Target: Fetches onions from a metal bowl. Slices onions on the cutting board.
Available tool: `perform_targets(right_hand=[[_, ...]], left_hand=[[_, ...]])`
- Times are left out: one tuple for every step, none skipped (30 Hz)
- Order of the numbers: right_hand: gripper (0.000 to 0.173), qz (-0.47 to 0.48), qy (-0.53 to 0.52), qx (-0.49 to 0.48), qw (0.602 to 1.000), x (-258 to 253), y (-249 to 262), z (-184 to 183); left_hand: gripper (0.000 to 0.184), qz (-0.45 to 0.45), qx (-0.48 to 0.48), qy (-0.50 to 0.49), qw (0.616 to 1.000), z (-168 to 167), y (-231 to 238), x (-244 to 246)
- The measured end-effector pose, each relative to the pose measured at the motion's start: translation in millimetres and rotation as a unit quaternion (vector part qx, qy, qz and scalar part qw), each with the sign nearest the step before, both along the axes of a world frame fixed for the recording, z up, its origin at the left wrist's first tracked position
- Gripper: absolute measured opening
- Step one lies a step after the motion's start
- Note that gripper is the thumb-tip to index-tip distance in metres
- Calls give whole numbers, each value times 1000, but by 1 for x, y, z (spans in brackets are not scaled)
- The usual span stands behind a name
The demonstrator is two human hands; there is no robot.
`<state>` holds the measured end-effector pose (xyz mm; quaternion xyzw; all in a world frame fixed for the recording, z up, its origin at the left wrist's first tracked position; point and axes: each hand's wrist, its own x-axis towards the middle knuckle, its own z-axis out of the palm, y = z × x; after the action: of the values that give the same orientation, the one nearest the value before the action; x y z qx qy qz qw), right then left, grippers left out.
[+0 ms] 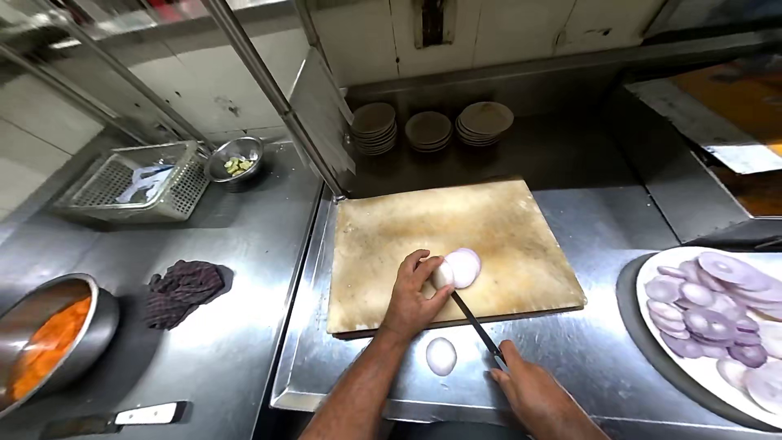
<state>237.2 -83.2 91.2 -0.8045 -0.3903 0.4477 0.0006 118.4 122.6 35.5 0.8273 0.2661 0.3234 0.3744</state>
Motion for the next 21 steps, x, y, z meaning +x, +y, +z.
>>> perform_targets(right_hand=[[44,-3,8,9,1000,3,-4,-1],[44,-5,14,15,1000,5,-7,0],[44,-3,21,19,1000,6,-8,1],[44,0,25,21,999,6,-8,3],[43,3,25,23,999,5,-8,6],[43,4,25,26,999,3,-8,8],[43,3,23,29,999,1,-9,9],[43,1,22,31,999,0,-9,10],[43,-2,24,32,999,0,-10,10],[43,-6,29,33,999,1,-11,9],[43,-12,37,36,999,2,-12,9],[44,-19,45,43,998,3,-13,8],[44,-25,52,54,997,4,-15,8],[44,-34,57,69,995,4,-17,10],[43,-44,59,85,994,4,-18,12],[42,-54,60,99,992,4,-20,14],[42,-61,59,111,990,4,-20,17],[42,-65,58,122,989,4,-20,18],[41,-65,55,128,988,5,-20,20],[41,-63,51,131,988,5,-20,21],[41,-60,47,131,988,4,-20,23]], left_hand=[[47,-3,4,-7,1000,0,0,0],[46,-7,12,-17,1000,-1,1,0],[46,-11,16,-24,1000,-1,1,-1],[46,-14,14,-33,999,-2,1,-2],[46,-16,5,-40,999,-2,2,-2],[46,-19,-9,-49,999,-2,2,-3],[46,-20,-18,-57,998,-2,2,-3],[46,-23,-23,-64,997,-2,2,-3],[45,-26,-26,-66,997,-3,2,-3],[44,-29,-28,-63,997,-3,2,-3],[43,-28,-27,-57,998,-3,1,-4],[43,-26,-24,-54,998,-3,1,-3],[42,-24,-20,-53,998,-3,1,-3],[42,-23,-16,-55,998,-3,1,-3],[43,-21,-13,-55,998,-3,0,-3],[43,-19,-11,-51,998,-2,0,-3],[43,-17,-9,-47,999,-2,0,-3],[44,-17,-7,-46,999,-2,0,-2],[44,-17,-7,-46,999,-2,0,-2],[45,-17,-9,-50,999,-3,0,-2],[46,-17,-12,-55,998,-3,0,-2]])
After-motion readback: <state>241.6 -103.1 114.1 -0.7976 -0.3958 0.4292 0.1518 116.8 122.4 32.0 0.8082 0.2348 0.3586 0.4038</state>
